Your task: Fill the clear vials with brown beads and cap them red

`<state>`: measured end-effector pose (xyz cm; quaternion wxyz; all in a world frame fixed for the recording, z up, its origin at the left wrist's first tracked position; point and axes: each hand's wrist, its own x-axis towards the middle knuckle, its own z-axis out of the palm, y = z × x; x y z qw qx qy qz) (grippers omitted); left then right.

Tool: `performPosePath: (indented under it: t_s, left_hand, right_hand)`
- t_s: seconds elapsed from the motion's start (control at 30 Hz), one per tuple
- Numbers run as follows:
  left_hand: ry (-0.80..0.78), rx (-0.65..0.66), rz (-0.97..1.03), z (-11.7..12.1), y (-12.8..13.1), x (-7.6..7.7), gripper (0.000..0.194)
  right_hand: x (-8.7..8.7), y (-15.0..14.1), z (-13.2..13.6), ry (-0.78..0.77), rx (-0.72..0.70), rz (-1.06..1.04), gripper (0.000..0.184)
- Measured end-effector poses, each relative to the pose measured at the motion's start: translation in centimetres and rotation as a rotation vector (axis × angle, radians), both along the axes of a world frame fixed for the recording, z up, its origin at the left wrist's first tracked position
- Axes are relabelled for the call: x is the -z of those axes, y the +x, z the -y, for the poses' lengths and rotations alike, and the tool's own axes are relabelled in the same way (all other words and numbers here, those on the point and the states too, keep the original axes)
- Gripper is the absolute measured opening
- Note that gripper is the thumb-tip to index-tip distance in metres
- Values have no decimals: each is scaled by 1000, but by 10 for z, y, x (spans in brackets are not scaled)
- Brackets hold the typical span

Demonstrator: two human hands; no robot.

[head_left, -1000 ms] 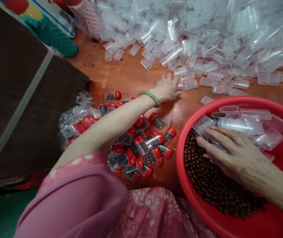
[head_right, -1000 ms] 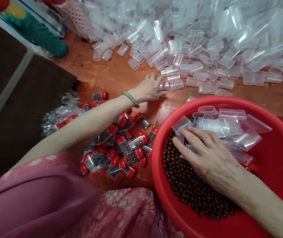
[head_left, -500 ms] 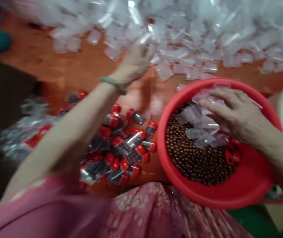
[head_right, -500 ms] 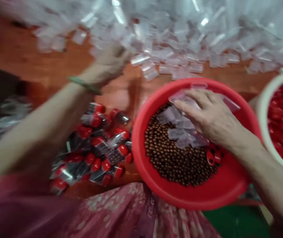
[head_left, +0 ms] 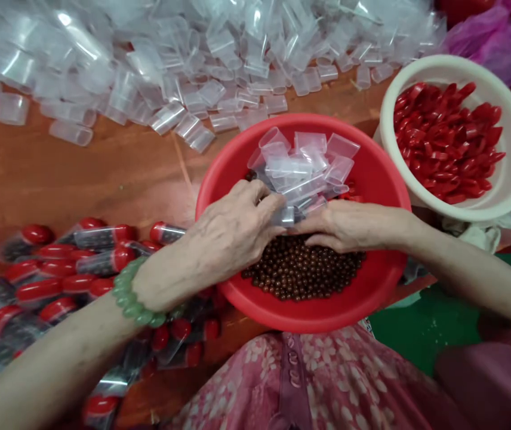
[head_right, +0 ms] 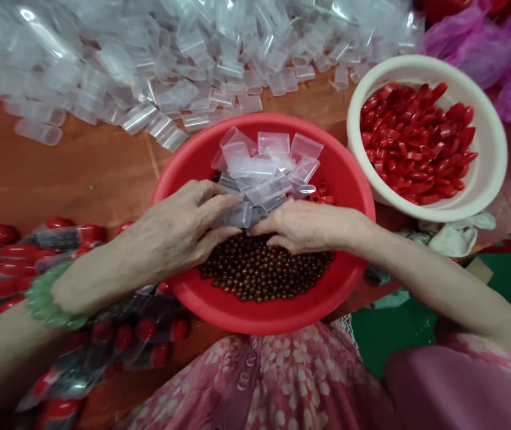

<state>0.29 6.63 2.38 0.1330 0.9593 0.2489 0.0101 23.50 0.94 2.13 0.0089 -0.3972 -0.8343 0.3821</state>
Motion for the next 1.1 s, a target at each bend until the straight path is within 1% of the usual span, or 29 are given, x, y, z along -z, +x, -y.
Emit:
performPosePath:
  t_s: [0.07,0.17,0.23,0.3,0.4,0.47,0.53,0.6,0.7,0.77,0.87,0.97,1.1]
  left_hand:
    - [61,-24,-75,-6,7,1,19]
    - [154,-103,-142,-18,19,-2,25]
    - [205,-167,-167,-26,27,-2,29]
    - [227,-207,-177,-30,33,-2,32]
    - [213,-184,-155,-30,36,-2,39]
    - [196,-189,-111,-25,34,-5,42]
    - [191,-233,-74,-16,30,-10,40]
    - [215,-254,-61,-6,24,-15,35]
    - [247,-200,-56,8,15,-17,28]
    - [220,-167,-54,15,9,-13,25]
    - [157,-144,-47,24,6,-5,18]
    - [123,-111,-100,34,14,1,18]
    - [162,-53,-192,46,28,10,15]
  right_hand:
    - [2,0,-18,21,-9,22,36]
    - [-1,2,-40,45,-5,64,36]
    - [-4,2,-47,76,16,90,38]
    - [-7,3,-47,109,38,105,37]
    - [-12,12,-31,140,61,114,28]
    - [-17,22,-10,153,96,131,24]
    - [-20,33,14,156,142,188,23]
    - [-18,42,38,148,141,279,25]
    - [-6,48,64,257,120,348,40]
    - [5,49,71,332,93,369,44]
    - [14,50,74,370,58,387,39]
    - [13,57,75,370,67,418,34]
    - [5,61,78,366,93,440,37]
